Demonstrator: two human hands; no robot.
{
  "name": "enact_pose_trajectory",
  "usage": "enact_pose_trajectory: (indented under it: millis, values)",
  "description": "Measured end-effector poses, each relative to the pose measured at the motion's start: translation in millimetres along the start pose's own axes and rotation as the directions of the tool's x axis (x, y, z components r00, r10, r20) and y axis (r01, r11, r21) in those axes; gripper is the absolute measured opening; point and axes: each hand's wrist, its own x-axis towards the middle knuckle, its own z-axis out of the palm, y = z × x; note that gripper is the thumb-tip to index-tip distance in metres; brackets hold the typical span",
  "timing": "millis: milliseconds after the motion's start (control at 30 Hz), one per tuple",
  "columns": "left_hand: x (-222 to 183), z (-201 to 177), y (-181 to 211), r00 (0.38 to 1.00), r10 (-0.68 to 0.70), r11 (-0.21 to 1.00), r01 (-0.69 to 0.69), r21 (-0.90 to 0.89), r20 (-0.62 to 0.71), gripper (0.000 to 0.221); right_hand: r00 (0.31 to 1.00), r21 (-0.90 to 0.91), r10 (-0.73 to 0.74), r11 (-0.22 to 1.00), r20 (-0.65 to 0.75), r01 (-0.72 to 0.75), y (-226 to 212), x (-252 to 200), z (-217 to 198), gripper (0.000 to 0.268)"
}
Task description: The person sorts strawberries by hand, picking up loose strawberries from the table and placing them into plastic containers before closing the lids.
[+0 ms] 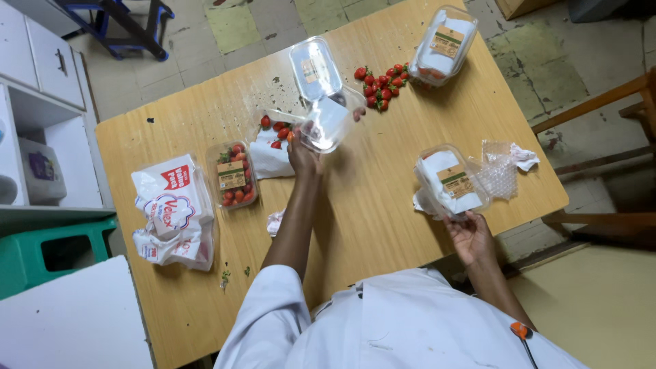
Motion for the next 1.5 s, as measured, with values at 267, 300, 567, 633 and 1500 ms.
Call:
enact_pose_trajectory:
  millis: [267,300,567,633,1500]
  values:
    - [145,33,-62,0.994,-0.1,0.995,0.1,-0.014,-0.043,0.018,0.999,0.031,-0.027,0.999,-0.024,0.028,-17,60,40,0.024]
    - [149,31,-66,0.994,-0.103,0.995,0.103,-0.011,-0.04,0.018,0.999,0.035,-0.03,0.999,-0.027,0.031,-22,74,51,0.024]
    - [98,77,-54,0.908,0.418,0.72,-0.318,0.617,-0.021,0.062,0.995,0.091,-0.101,0.99,-0.026,0.103,-29,182,83,0.017]
    - [50,114,-52,0.864,0.437,0.445,-0.448,0.776,0.248,0.043,1.0,-0.156,-0.006,0.988,0.023,0.01,-25,178,86,0.019]
    - [-103,86,-131,0.693,-0.509,0.86,0.393,0.324,0.511,0.082,0.891,-0.702,-0.126,0.572,0.436,0.424,-50,104,162,0.018]
